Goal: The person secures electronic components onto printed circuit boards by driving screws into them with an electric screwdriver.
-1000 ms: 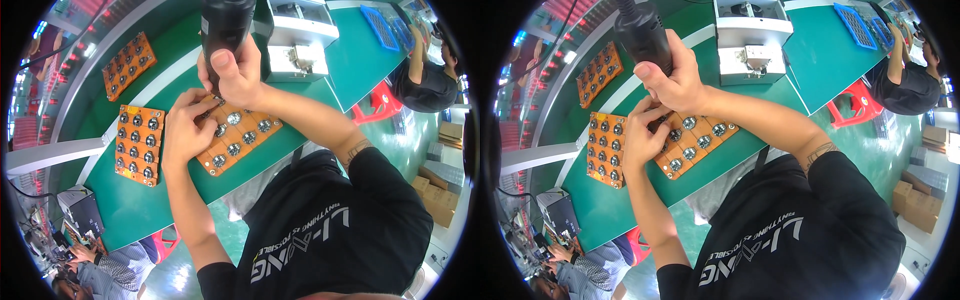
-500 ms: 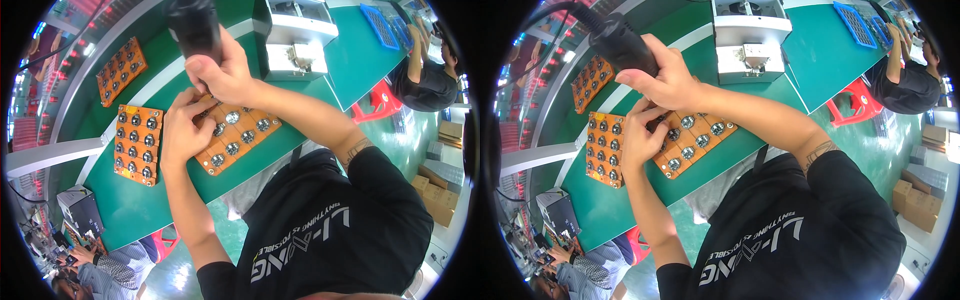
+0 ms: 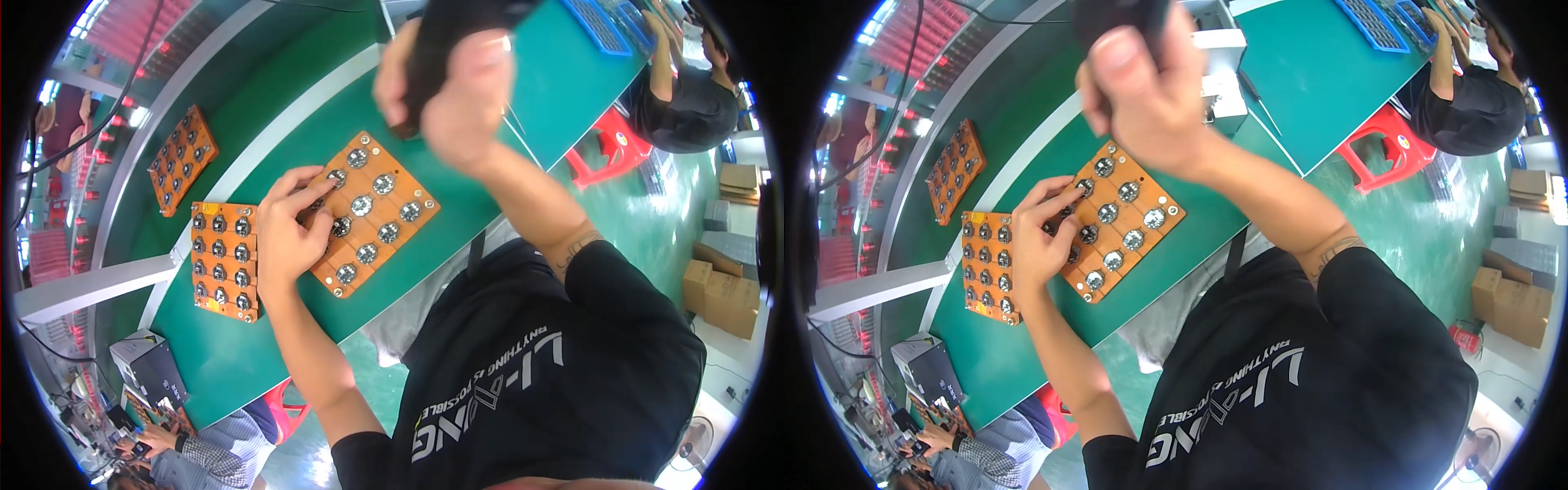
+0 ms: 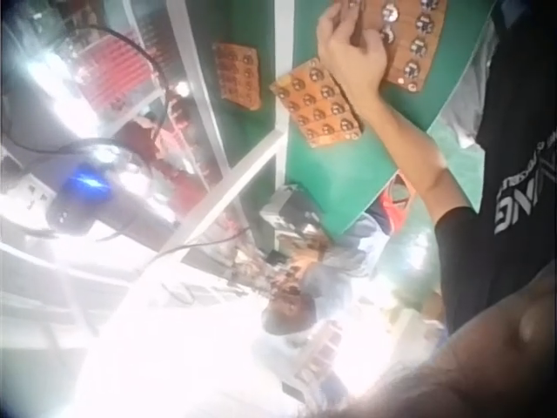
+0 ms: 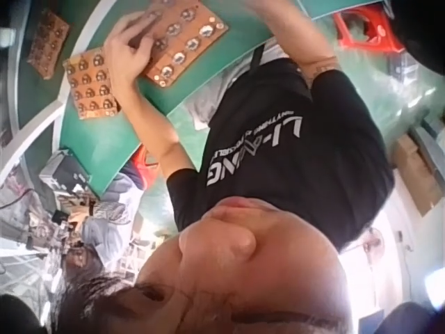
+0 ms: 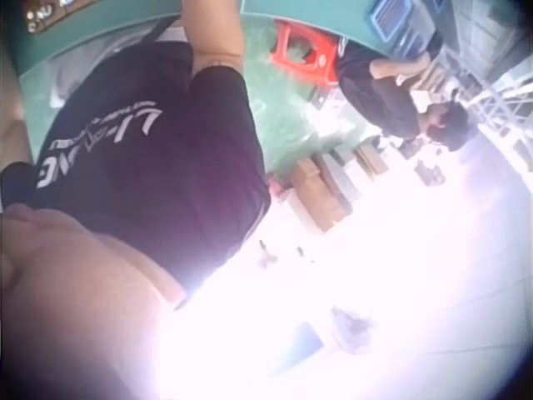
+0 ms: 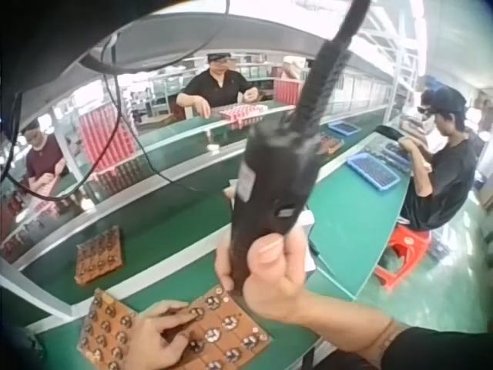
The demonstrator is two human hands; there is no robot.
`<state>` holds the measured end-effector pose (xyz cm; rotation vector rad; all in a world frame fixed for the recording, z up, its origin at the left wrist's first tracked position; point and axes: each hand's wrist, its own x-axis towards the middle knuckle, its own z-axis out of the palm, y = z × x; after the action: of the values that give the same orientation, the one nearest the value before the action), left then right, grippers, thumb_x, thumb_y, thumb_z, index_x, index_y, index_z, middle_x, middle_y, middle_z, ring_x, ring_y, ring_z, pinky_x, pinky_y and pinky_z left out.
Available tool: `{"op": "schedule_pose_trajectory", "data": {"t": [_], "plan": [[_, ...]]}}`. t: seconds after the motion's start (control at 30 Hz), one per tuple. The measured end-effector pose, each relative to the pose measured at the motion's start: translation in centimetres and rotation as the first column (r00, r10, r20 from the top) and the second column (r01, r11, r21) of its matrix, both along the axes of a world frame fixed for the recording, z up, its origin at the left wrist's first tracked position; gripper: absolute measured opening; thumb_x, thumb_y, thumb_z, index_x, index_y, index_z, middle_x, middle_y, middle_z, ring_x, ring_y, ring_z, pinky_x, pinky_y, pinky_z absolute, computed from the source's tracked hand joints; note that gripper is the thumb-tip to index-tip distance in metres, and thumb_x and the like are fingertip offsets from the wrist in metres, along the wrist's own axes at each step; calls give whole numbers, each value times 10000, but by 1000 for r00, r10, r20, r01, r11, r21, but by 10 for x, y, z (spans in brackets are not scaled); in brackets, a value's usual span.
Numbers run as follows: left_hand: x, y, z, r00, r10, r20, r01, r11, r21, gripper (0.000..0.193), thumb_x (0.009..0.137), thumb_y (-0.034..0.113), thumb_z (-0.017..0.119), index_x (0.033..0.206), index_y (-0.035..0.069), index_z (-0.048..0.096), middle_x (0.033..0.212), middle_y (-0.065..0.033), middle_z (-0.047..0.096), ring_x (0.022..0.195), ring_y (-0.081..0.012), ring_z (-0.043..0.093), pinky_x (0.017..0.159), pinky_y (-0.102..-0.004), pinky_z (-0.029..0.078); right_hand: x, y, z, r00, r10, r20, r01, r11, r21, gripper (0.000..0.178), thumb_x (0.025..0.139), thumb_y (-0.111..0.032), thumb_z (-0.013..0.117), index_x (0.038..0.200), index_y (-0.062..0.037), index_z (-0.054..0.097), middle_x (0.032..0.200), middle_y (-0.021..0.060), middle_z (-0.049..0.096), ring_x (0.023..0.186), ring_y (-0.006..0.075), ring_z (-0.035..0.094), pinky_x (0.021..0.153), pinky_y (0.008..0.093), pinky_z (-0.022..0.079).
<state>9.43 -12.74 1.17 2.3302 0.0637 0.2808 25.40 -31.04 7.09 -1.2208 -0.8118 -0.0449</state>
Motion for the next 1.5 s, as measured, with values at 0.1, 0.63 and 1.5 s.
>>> {"op": "schedule_pose_trajectory", "data": {"t": [0.1, 0.63, 1.5], "plan": [[3, -2, 3, 1000, 10, 4, -10, 1000, -19, 342, 739, -14, 623, 1048, -35, 768, 1188, -168, 730, 967, -294, 745, 791, -346, 605, 67, -11, -5, 858, 176, 482, -464, 666, 584, 809, 1005, -720, 420, 1288, 37, 444, 597, 102, 566, 422, 148, 505, 410, 268, 397], [-1, 6, 0, 1000, 24, -17, -25, 998, -60, 317, 732, -14, 622, 1013, -43, 765, 1196, -143, 746, 827, -232, 741, 700, -299, 571, 33, -38, 0, 979, -80, -185, 83, 996, 10, 442, 1092, -480, 459, 1051, -41, 461, 610, 100, 571, 433, 152, 535, 412, 277, 435], [-2, 9, -3, 999, 31, -15, -33, 985, -171, 317, 705, -11, 604, 982, -76, 745, 1148, -159, 733, 812, -292, 715, 701, -336, 566, -31, 78, -51, 912, 380, -157, -353, 919, 175, 506, 1058, -493, 551, 1232, -23, 476, 666, 120, 601, 483, 133, 539, 476, 264, 428]]}}
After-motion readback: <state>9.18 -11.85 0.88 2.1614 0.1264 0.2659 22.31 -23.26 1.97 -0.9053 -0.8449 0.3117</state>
